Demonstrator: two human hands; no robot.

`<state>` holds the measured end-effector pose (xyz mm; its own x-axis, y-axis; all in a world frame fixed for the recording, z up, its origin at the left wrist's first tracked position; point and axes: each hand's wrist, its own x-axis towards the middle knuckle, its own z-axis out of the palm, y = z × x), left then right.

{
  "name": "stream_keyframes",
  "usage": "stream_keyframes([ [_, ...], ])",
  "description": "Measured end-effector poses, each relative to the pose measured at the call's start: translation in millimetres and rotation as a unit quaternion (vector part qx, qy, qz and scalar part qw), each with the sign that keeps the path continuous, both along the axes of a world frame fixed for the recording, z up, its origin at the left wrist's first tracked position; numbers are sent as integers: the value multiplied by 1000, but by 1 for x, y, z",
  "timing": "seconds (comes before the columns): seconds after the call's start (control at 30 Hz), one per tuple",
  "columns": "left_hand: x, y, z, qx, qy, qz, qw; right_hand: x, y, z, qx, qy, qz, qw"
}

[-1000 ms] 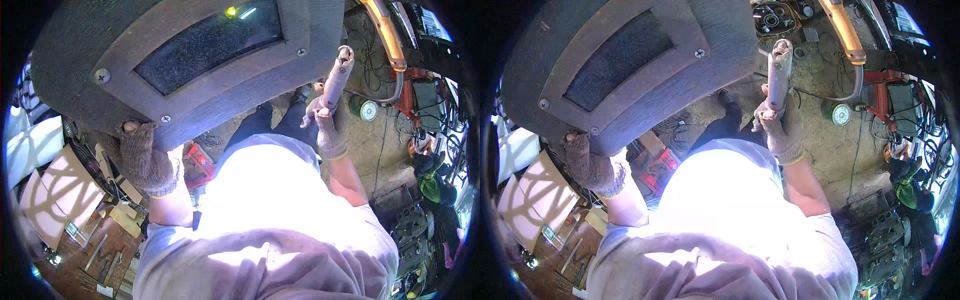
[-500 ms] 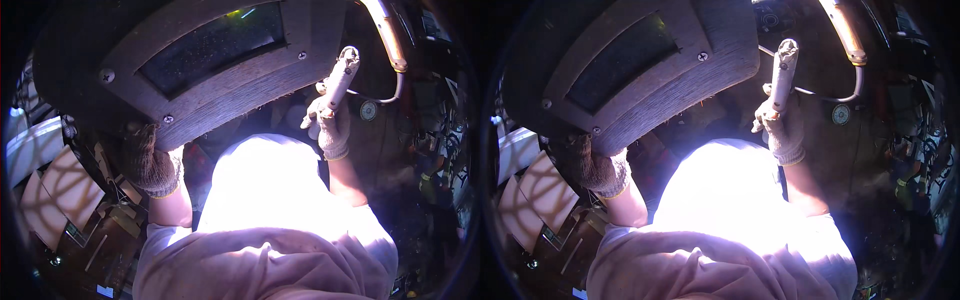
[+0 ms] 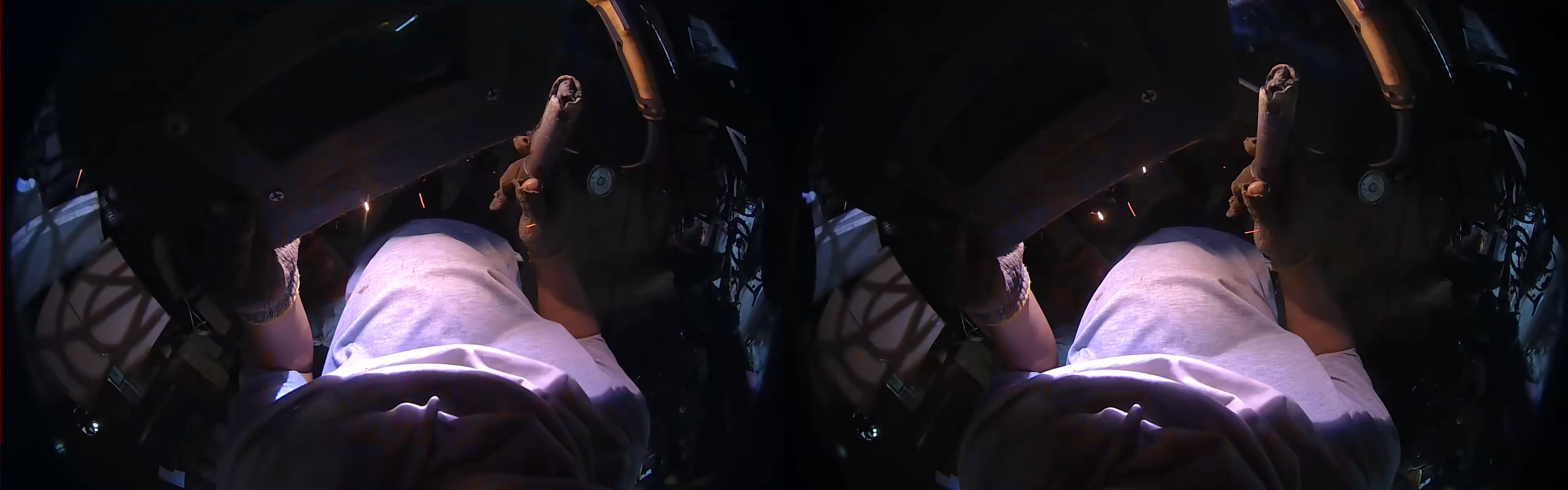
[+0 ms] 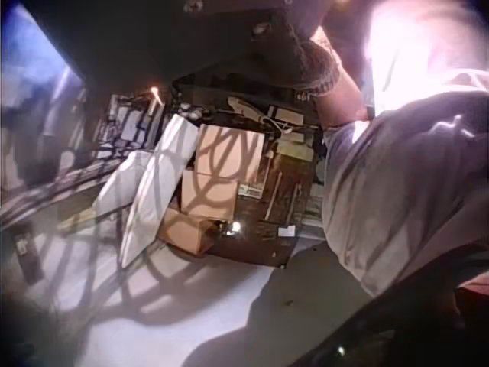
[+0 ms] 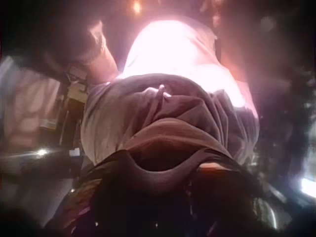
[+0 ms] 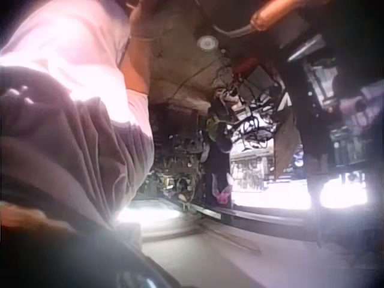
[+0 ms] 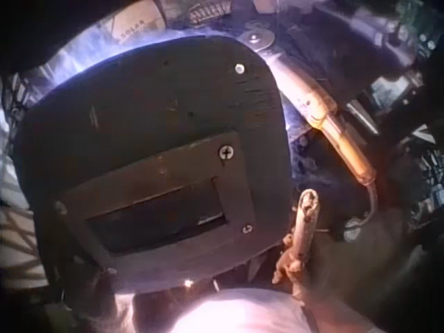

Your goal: The person uses an angle grinder to smooth the edges of a metal cage and then uses a welding torch and a handheld welding mask to weld components onto the structure.

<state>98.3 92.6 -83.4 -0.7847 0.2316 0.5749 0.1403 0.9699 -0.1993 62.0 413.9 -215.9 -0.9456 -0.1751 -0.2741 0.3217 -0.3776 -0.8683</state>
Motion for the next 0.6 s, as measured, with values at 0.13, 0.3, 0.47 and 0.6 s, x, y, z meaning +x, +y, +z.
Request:
stream_keyframes([
  [0.13, 0, -3, 1, 2, 3, -3, 1000, 0, -14, -10, 85, 16, -52, 995],
  [0.3, -1, -5, 0, 3, 4, -1, 1000, 2, -5, -3, -24, 12, -11, 1000],
  [0.47, 1, -6, 2, 7, 3, 2, 1000, -6, -6, 20, 33, 2, 10, 999],
  [0.6, 0, -9, 1, 12, 4, 2, 1000, -2, -8, 15, 19, -3, -1, 1000],
])
